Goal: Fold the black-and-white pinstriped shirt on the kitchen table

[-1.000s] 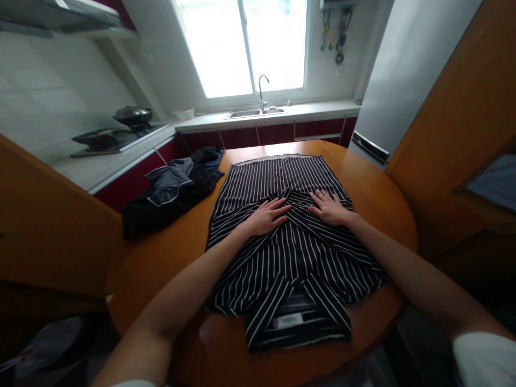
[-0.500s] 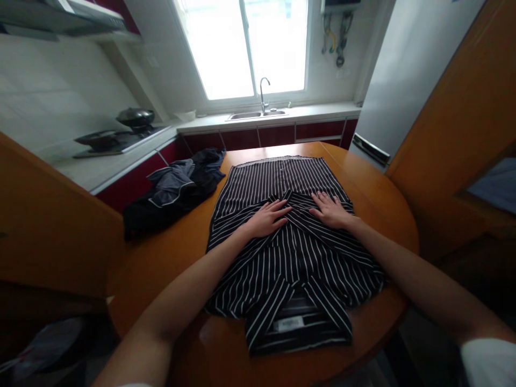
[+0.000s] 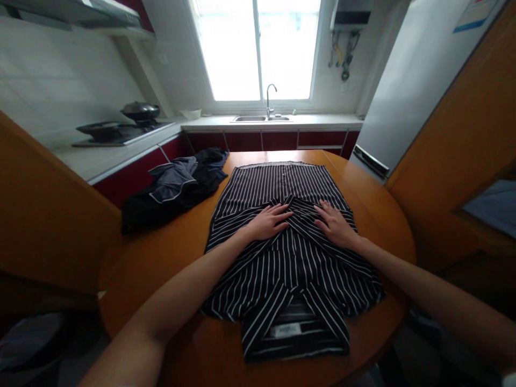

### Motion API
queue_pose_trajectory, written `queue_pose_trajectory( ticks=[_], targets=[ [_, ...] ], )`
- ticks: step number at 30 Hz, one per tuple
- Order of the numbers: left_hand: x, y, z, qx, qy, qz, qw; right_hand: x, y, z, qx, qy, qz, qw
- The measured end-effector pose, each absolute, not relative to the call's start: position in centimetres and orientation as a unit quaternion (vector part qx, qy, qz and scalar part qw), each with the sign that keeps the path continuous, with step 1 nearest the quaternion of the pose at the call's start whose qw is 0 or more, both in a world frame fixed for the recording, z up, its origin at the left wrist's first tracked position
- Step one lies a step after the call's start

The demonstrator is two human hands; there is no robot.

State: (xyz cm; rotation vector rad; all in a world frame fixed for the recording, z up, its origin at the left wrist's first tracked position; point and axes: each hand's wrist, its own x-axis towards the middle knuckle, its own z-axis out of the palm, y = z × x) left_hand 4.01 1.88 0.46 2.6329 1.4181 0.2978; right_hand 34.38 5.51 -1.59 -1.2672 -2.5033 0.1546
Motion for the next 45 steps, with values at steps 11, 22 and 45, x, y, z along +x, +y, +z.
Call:
queue_pose_trajectory(
  ticks=[11, 22, 45],
  targets=[
    [4.2, 1.8, 0.4, 0.877, 0.465, 0.107, 0.065, 39.8, -0.5, -1.5, -0.409, -0.909, 0.024, 0.078],
    [4.2, 1.8, 0.5, 0.877, 0.463, 0.108, 0.062, 38.1, 2.2, 0.5, -0.445, -0.892, 0.047, 0.059],
    [4.3, 1.7, 0.2, 0.874, 0.470, 0.104, 0.067, 30.6, 6.7, -1.2, -0.375, -0.921, 0.078, 0.063]
  ],
)
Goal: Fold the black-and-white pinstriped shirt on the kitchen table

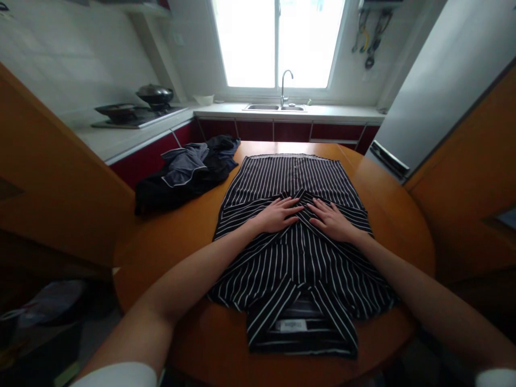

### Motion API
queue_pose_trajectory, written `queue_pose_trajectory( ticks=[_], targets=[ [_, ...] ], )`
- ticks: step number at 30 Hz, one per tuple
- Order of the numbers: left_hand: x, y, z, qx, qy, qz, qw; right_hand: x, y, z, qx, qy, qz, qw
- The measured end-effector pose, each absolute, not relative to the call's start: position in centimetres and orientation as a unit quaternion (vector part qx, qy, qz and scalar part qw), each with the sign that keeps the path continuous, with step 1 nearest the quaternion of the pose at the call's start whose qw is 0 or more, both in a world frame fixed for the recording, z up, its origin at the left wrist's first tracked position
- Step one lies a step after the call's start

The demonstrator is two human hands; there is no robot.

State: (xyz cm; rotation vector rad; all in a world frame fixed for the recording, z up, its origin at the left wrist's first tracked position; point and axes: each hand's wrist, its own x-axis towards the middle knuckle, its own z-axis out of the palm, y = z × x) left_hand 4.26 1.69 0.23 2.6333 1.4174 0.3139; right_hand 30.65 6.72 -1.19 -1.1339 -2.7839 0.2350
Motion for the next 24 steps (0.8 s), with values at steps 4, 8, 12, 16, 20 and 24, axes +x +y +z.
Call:
queue_pose_trajectory(
  ticks=[4, 8, 12, 16, 20, 24],
  targets=[
    [4.26, 1.58, 0.40, 0.875, 0.468, 0.105, 0.064, 30.63, 6.80, -1.21, -0.373, -0.922, 0.082, 0.065],
    [4.24, 1.53, 0.48, 0.875, 0.469, 0.104, 0.062, 30.69, 6.99, -1.36, -0.367, -0.923, 0.088, 0.070],
    [4.16, 1.66, 0.39, 0.875, 0.469, 0.101, 0.068, 30.82, 7.11, -1.40, -0.369, -0.922, 0.094, 0.065],
    [4.09, 1.80, 0.27, 0.875, 0.468, 0.102, 0.070, 30.92, 7.05, -1.35, -0.368, -0.922, 0.100, 0.068],
    [4.18, 1.70, 0.50, 0.874, 0.470, 0.100, 0.073, 30.95, 6.97, -1.22, -0.376, -0.919, 0.103, 0.063],
    [4.27, 1.58, 0.78, 0.875, 0.470, 0.092, 0.072, 31.41, 7.25, -0.98, -0.404, -0.907, 0.104, 0.054]
  ],
)
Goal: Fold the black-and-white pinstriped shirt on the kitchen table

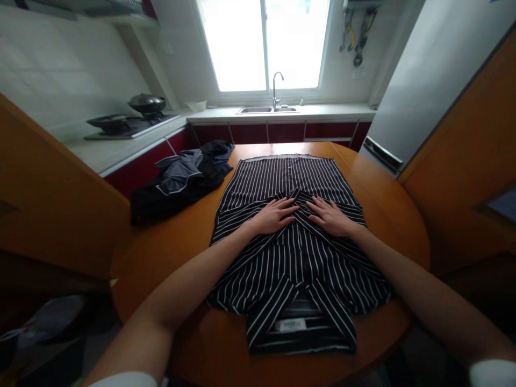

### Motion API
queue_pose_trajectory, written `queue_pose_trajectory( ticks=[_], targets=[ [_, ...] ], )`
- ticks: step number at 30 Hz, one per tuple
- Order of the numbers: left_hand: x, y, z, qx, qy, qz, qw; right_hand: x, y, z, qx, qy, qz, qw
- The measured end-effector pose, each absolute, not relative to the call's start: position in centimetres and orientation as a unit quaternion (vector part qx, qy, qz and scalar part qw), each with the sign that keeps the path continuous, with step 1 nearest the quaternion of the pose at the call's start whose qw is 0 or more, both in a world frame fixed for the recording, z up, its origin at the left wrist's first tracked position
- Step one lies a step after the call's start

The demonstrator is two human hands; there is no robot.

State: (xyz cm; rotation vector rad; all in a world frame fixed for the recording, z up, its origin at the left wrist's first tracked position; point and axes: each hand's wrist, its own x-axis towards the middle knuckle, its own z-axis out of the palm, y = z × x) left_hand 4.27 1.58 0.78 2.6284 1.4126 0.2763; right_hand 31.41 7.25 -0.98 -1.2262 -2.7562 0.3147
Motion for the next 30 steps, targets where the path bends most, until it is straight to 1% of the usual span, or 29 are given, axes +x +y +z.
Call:
queue_pose_trajectory(
  ticks=[6, 30],
  targets=[
    [4.2, 1.7, 0.6, 0.875, 0.469, 0.096, 0.069, 32.7, 8.2, -1.0, -0.434, -0.893, 0.108, 0.051],
    [4.2, 1.7, 0.8, 0.876, 0.470, 0.092, 0.065, 33.0, 8.4, -0.9, -0.445, -0.886, 0.120, 0.051]
  ],
)
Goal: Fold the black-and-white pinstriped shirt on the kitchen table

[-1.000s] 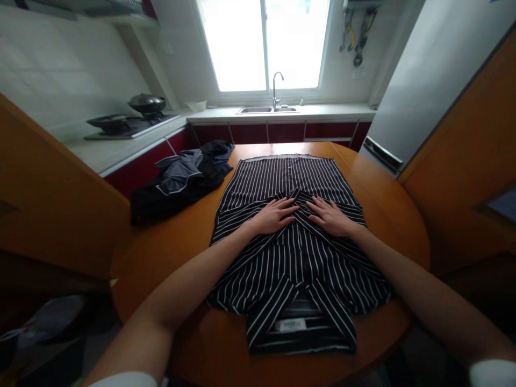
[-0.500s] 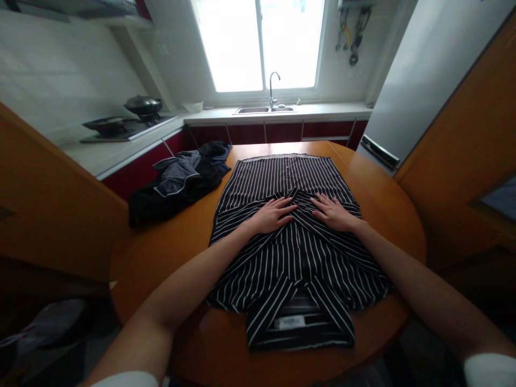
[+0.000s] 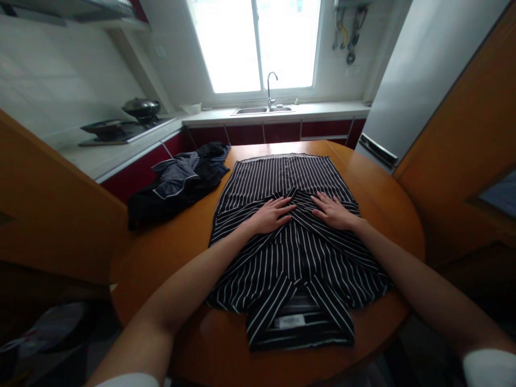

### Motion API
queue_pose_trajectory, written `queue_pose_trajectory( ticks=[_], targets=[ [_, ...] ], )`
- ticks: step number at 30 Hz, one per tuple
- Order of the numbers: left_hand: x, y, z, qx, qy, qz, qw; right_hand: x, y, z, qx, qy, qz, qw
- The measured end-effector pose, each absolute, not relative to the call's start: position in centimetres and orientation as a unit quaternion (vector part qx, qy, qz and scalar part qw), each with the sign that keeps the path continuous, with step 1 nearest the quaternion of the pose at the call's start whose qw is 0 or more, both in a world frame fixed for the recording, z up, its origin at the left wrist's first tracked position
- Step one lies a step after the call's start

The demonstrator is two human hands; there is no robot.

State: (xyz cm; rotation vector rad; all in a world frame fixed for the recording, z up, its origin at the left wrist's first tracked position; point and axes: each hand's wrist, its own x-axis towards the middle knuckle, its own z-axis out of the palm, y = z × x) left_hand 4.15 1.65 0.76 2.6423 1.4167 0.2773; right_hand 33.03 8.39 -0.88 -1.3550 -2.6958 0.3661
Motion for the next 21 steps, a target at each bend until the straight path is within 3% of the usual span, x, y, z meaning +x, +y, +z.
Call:
queue_pose_trajectory(
  ticks=[14, 21],
  targets=[
    [4.2, 1.7, 0.8, 0.875, 0.471, 0.092, 0.067, 33.0, 8.2, -0.6, -0.455, -0.882, 0.120, 0.025],
    [4.2, 1.6, 1.1, 0.870, 0.478, 0.085, 0.081, 33.6, 9.3, -1.2, -0.569, -0.815, 0.102, 0.024]
  ],
)
